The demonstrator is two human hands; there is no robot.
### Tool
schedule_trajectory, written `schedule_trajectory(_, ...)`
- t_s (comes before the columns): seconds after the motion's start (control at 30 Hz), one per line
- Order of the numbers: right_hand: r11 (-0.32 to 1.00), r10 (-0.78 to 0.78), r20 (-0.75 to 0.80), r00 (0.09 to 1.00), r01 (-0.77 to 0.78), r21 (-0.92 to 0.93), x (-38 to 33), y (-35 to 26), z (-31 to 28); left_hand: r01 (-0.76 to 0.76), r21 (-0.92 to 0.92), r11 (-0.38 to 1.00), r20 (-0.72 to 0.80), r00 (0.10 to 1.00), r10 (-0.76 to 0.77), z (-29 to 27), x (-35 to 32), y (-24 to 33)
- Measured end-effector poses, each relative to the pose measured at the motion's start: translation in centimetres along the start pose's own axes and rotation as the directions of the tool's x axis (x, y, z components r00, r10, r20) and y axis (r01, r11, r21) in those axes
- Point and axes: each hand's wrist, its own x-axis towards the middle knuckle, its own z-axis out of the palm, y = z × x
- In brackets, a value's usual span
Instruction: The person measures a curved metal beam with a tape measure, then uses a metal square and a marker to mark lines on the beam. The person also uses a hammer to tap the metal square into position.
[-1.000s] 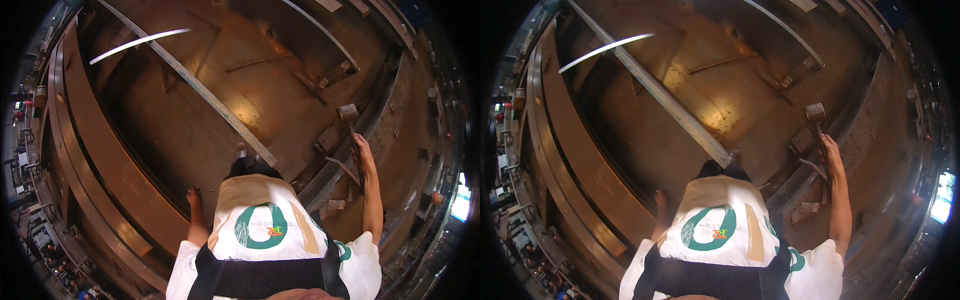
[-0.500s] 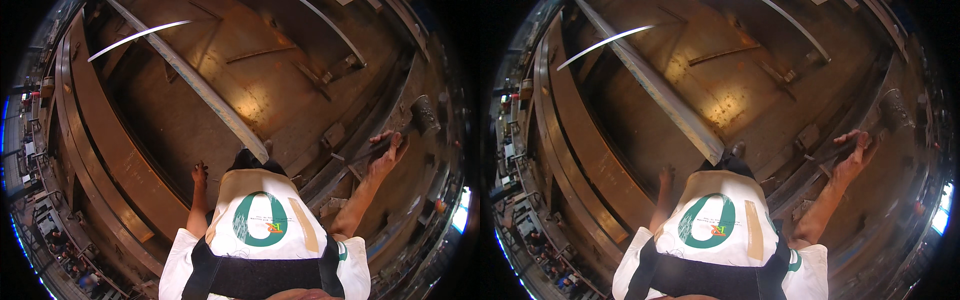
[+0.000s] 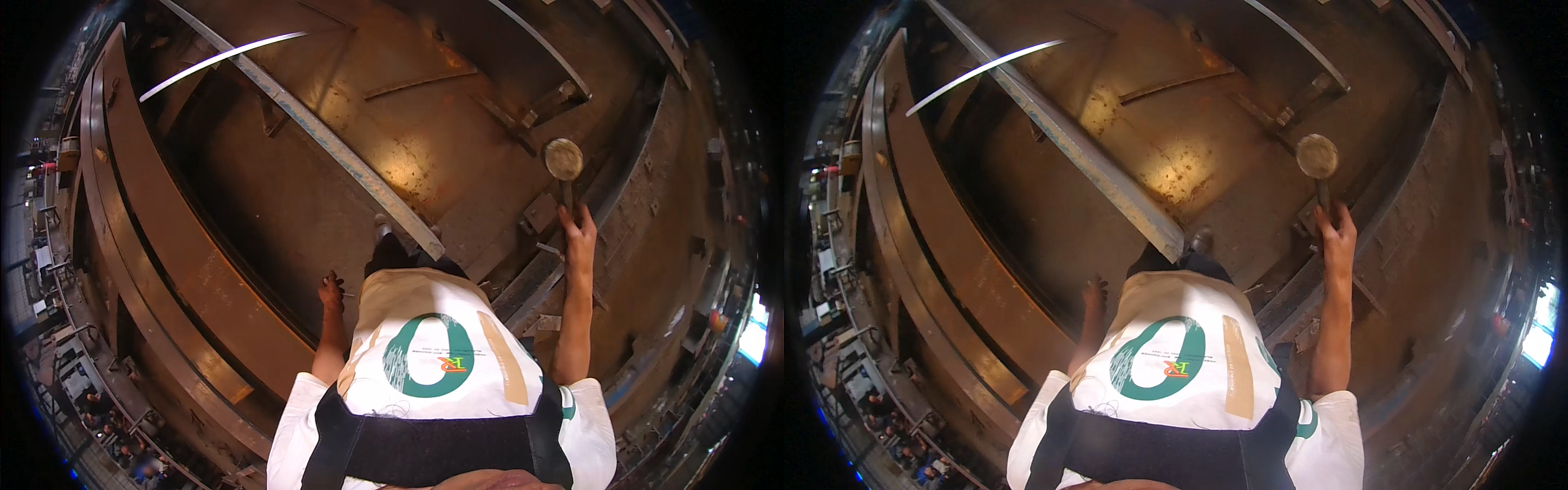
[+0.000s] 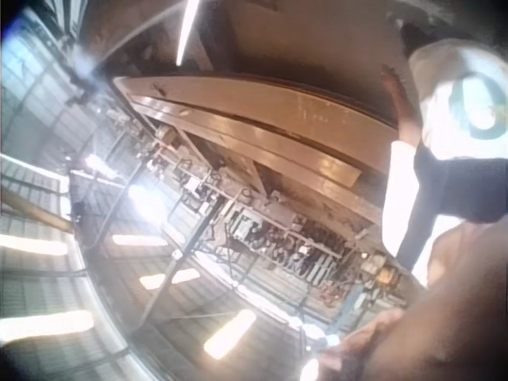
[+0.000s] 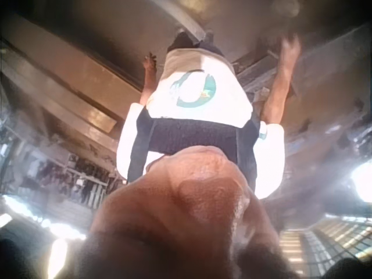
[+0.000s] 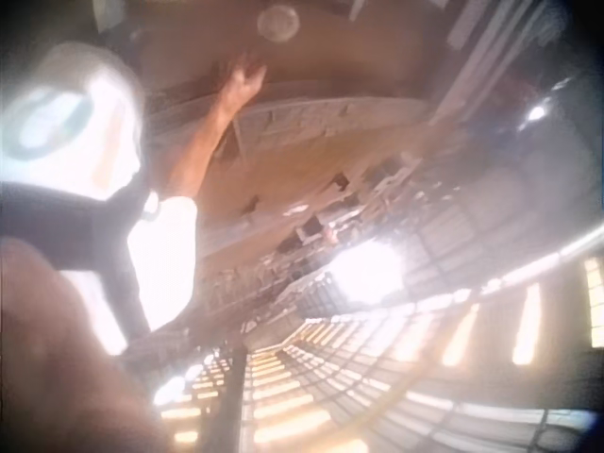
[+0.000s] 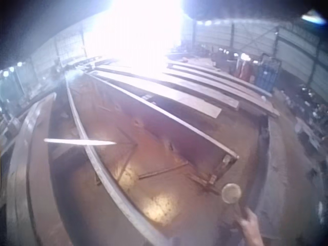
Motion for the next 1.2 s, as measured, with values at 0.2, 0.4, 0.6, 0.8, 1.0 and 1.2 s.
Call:
schedule_trajectory(0.2,0.778,0.166,-0.102,0.981,-0.067,0.625,-1.3,-2.6,-1.5,0.03,-0.005,1.0,-0.015,0.999,-0.031,-2.5,-0.3,2.0)
schedule_trajectory(0.4,0.634,0.131,-0.21,0.969,0.081,0.769,12.9,-0.6,-9.2,-0.117,0.054,0.992,-0.072,0.99,0.12,-6.7,3.7,4.9)
schedule_trajectory(0.6,0.846,0.422,0.253,0.87,-0.479,0.236,7.9,8.8,-2.6,-0.404,0.179,0.897,-0.02,0.91,0.414,-11.0,6.1,3.3)
schedule_trajectory(0.8,0.692,0.559,0.192,0.807,-0.581,0.428,2.1,11.1,-7.9,-0.269,0.216,0.939,-0.016,0.96,0.278,-8.4,7.8,-0.8)
schedule_trajectory(1.0,0.505,0.349,0.079,0.934,-0.259,0.823,10.1,12.2,-12.8,-0.104,0.042,0.994,0.054,0.993,0.102,-0.3,2.6,7.1)
schedule_trajectory(1.2,0.733,0.339,-0.01,0.941,-0.257,0.63,12.4,7.9,-3.8,-0.224,0.086,0.971,0.061,0.974,0.219,2.4,-0.2,11.5)
